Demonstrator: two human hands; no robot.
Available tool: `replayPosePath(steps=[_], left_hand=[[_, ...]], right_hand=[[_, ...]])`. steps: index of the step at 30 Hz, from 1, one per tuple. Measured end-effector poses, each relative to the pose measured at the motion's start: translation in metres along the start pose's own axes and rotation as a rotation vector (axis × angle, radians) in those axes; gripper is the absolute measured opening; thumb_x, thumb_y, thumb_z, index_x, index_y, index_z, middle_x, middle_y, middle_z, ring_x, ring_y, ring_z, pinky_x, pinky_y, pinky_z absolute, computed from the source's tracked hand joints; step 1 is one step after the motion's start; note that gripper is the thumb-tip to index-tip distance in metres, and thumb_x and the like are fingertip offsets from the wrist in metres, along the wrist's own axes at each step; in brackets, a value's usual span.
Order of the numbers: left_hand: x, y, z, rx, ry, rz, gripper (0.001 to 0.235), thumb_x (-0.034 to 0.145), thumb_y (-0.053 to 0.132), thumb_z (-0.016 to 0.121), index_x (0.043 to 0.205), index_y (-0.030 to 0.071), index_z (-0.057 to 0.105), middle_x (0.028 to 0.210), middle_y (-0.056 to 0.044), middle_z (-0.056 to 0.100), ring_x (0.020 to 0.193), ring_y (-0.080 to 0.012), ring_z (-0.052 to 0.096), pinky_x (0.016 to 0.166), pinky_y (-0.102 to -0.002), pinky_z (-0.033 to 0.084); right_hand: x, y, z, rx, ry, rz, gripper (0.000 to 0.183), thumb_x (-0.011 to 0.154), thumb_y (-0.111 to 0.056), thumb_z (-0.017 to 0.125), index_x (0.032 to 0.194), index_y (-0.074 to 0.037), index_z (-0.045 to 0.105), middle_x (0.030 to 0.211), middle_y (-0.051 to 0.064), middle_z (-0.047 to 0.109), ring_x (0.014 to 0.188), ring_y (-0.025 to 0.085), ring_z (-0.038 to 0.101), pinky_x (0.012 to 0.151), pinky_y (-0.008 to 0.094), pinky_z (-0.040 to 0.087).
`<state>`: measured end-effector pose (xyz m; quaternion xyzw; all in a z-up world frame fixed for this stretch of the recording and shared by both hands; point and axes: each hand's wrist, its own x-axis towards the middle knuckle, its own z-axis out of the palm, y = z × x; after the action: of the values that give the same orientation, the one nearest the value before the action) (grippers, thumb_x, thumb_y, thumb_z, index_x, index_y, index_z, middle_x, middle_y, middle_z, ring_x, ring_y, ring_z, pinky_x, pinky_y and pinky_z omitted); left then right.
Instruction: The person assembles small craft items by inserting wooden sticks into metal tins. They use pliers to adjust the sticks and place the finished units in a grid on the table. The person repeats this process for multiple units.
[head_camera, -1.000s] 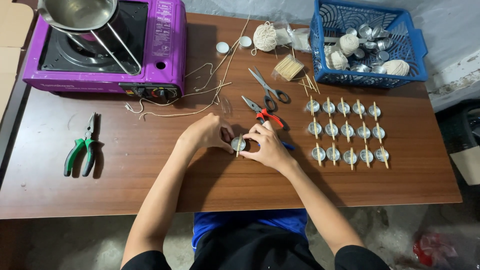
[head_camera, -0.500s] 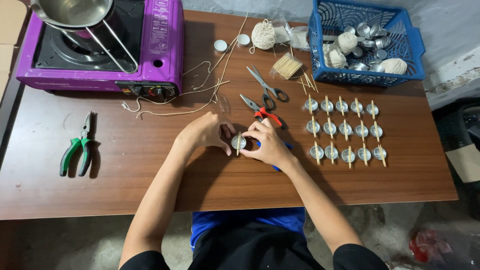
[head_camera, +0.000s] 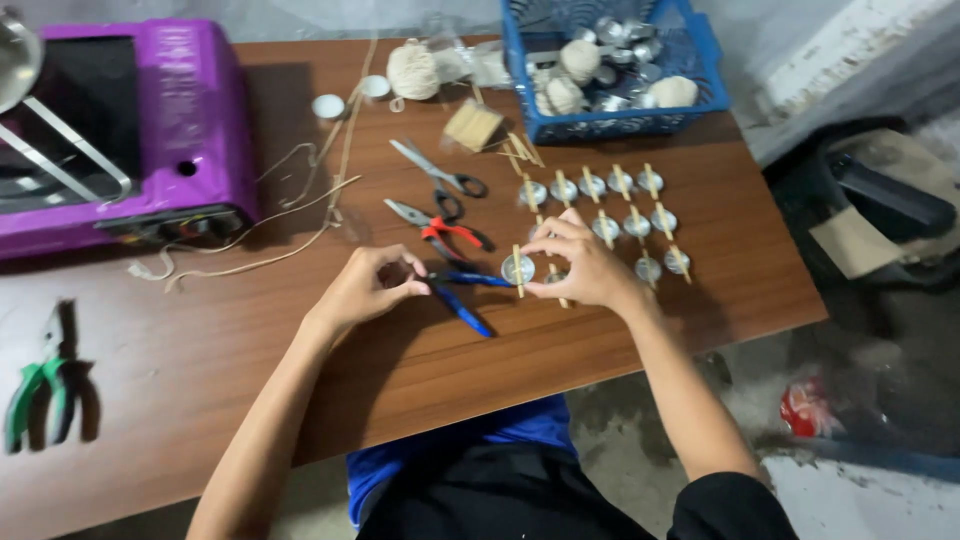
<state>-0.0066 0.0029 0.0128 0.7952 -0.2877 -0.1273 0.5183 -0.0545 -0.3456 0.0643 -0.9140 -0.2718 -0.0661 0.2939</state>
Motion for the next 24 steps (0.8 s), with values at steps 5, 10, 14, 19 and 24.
replayPosePath(steps=[5,10,14,19,24], left_hand=[[0.018,0.021,0.018,0.034,-0.01,0.067,0.023,0.084,0.03,0.083,0.098,0.013,0.075,0.074,-0.006,0.076,0.059,-0.0196,0.063,0.061,-0.033,0.052],[0.034,0.022,0.034,0.063,0.022,0.097,0.022,0.087,0.031,0.081,0.102,0.015,0.076,0.08,-0.009,0.077,0.066,-0.0251,0.067,0.065,-0.036,0.053],[0.045,0.01,0.044,0.053,0.134,0.092,0.019,0.088,0.03,0.08,0.1,0.015,0.076,0.079,-0.01,0.077,0.065,-0.0252,0.067,0.066,-0.036,0.052],[0.055,-0.002,0.052,0.07,0.224,0.06,0.017,0.087,0.03,0.082,0.099,0.018,0.077,0.075,-0.009,0.074,0.061,-0.0239,0.064,0.063,-0.035,0.051],[0.059,-0.008,0.059,0.061,0.3,0.026,0.011,0.087,0.024,0.081,0.094,0.016,0.078,0.068,-0.008,0.07,0.054,-0.0186,0.056,0.058,-0.032,0.048]], right_hand=[[-0.051,0.054,-0.046,-0.066,0.037,0.053,0.039,0.068,-0.03,0.093,0.1,-0.014,0.077,0.095,0.002,0.068,0.095,0.024,0.058,0.091,0.038,0.051],[-0.088,0.109,-0.09,-0.106,0.088,0.057,0.04,0.068,-0.031,0.093,0.101,-0.014,0.078,0.094,0.003,0.069,0.095,0.026,0.058,0.093,0.039,0.051],[-0.103,0.154,-0.119,-0.135,0.086,0.162,0.042,0.066,-0.029,0.093,0.103,-0.017,0.079,0.095,-0.002,0.069,0.096,0.022,0.057,0.093,0.036,0.05],[-0.104,0.198,-0.146,-0.129,0.097,0.221,0.042,0.067,-0.03,0.093,0.105,-0.018,0.079,0.095,-0.003,0.069,0.098,0.02,0.057,0.095,0.035,0.049],[-0.098,0.237,-0.155,-0.15,0.076,0.274,0.041,0.071,-0.027,0.091,0.108,-0.014,0.078,0.098,0.0,0.07,0.1,0.023,0.058,0.097,0.037,0.049]])
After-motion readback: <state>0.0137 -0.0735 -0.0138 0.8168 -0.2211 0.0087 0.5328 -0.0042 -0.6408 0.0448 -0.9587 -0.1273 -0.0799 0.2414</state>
